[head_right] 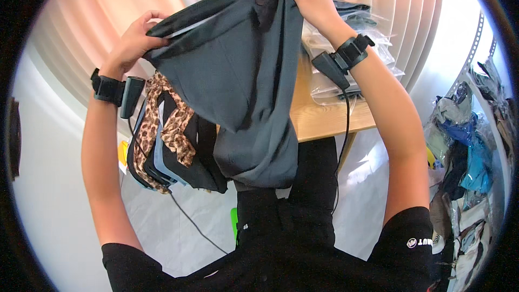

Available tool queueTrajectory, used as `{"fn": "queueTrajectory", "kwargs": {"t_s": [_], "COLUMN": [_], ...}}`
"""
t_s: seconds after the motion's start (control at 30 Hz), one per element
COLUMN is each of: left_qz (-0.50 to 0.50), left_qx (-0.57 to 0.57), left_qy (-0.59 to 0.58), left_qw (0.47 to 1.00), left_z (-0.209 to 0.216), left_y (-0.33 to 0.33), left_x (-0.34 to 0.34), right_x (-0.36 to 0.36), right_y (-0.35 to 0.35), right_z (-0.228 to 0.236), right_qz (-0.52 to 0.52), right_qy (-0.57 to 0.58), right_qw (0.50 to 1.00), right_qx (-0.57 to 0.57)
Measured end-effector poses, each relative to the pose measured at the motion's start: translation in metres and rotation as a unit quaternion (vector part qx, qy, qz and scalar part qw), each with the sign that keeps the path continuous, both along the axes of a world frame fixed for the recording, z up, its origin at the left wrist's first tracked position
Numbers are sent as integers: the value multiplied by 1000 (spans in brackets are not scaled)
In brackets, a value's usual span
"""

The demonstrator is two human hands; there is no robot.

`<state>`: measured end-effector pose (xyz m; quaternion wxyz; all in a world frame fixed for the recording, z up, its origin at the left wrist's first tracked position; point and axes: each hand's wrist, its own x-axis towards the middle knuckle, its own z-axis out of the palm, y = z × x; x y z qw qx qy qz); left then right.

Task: The person folds blue jeans and grey trousers on a wooden table and places the jeans into a plastic bag.

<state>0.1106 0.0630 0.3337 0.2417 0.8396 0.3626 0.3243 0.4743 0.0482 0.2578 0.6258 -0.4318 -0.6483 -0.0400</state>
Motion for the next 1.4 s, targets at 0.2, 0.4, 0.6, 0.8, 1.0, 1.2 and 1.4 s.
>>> {"fn": "queueTrajectory", "kwargs": {"t_s": [0.2, 0.4, 0.6, 0.8, 1.0, 1.2, 1.4], "left_qz": [135, 216, 268, 88, -69, -50, -49], "left_qx": [133, 205, 495, 695, 451, 241, 237], "left_qy": [112, 44, 78, 225, -9, -146, -71], "left_qw": [975, 954, 823, 677, 890, 958, 968], "left_z": [50, 81, 96, 78, -11, -20, -11], "left_y": [-11, 19, -11, -72, -131, -98, -85], "left_x": [-37, -84, -90, -50, 53, 80, 87], "right_x": [-35, -53, -55, -58, -73, -88, -68], "right_y": [-39, -52, -85, -132, -134, -136, -141], "right_z": [60, 98, 126, 154, 155, 165, 176], "right_qz": [224, 169, 49, 18, -14, 4, 8], "right_qy": [119, 77, -145, -390, -431, -402, -340], "right_qw": [965, 983, 981, 888, 891, 909, 935], "right_qx": [-71, 10, 118, 242, 142, 112, 98]}}
